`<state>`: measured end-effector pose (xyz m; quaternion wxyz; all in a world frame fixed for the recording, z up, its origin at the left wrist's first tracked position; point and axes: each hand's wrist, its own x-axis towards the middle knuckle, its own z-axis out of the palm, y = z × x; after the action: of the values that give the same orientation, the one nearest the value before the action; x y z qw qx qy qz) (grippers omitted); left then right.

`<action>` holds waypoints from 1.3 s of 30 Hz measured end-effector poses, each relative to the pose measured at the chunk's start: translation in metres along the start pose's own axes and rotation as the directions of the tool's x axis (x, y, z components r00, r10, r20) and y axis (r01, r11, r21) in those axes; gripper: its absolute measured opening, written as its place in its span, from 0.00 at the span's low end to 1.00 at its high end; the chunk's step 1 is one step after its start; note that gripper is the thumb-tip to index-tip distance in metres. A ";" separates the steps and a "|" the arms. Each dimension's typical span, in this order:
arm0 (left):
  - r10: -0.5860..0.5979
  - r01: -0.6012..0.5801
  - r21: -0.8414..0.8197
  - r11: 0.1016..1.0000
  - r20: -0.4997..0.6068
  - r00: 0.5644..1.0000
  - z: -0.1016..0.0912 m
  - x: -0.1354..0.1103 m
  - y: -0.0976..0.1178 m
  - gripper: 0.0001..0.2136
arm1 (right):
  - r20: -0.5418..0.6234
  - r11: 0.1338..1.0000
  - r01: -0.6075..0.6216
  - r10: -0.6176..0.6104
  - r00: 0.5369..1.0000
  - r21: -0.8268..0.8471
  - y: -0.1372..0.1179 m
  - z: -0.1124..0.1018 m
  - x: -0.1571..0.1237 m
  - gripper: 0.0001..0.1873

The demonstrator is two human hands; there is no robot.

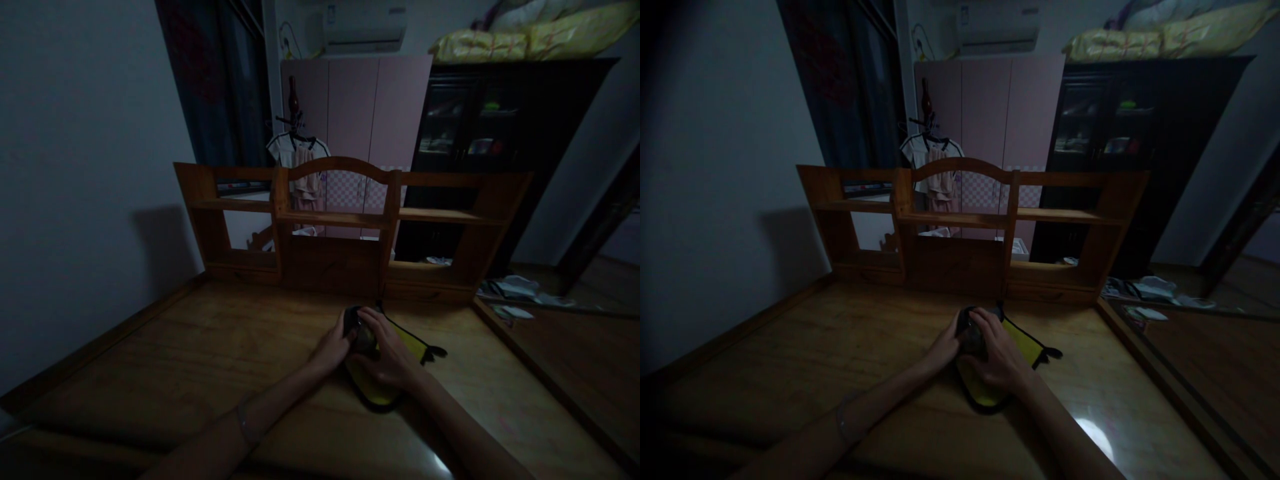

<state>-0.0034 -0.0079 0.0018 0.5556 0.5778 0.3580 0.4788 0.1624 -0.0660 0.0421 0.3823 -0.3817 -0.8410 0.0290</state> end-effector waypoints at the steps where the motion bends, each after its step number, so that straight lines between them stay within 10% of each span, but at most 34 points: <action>1: 0.046 -0.045 0.056 0.997 -0.001 0.999 -0.002 -0.001 0.003 0.25 | 0.001 1.000 0.006 -0.006 1.000 -0.010 0.000 0.000 0.000 0.41; 11: 0.202 -0.202 -0.005 0.979 0.036 0.979 0.001 0.009 0.011 0.19 | -0.020 0.999 0.018 -0.018 1.000 -0.028 -0.001 -0.003 0.001 0.42; 23: -0.024 0.144 -0.335 0.931 0.337 0.941 0.004 0.002 0.003 0.19 | 0.030 0.996 0.081 -0.080 0.996 -0.038 -0.014 -0.009 -0.001 0.42; 39: 0.051 -0.043 -0.115 0.992 0.066 0.997 -0.002 0.013 -0.013 0.16 | 0.049 0.999 -0.042 0.041 0.998 0.019 -0.006 -0.006 0.006 0.41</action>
<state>0.0002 0.0069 -0.0090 0.5882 0.5698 0.2971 0.4910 0.1602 -0.0675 0.0525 0.3648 -0.3946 -0.8416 0.0547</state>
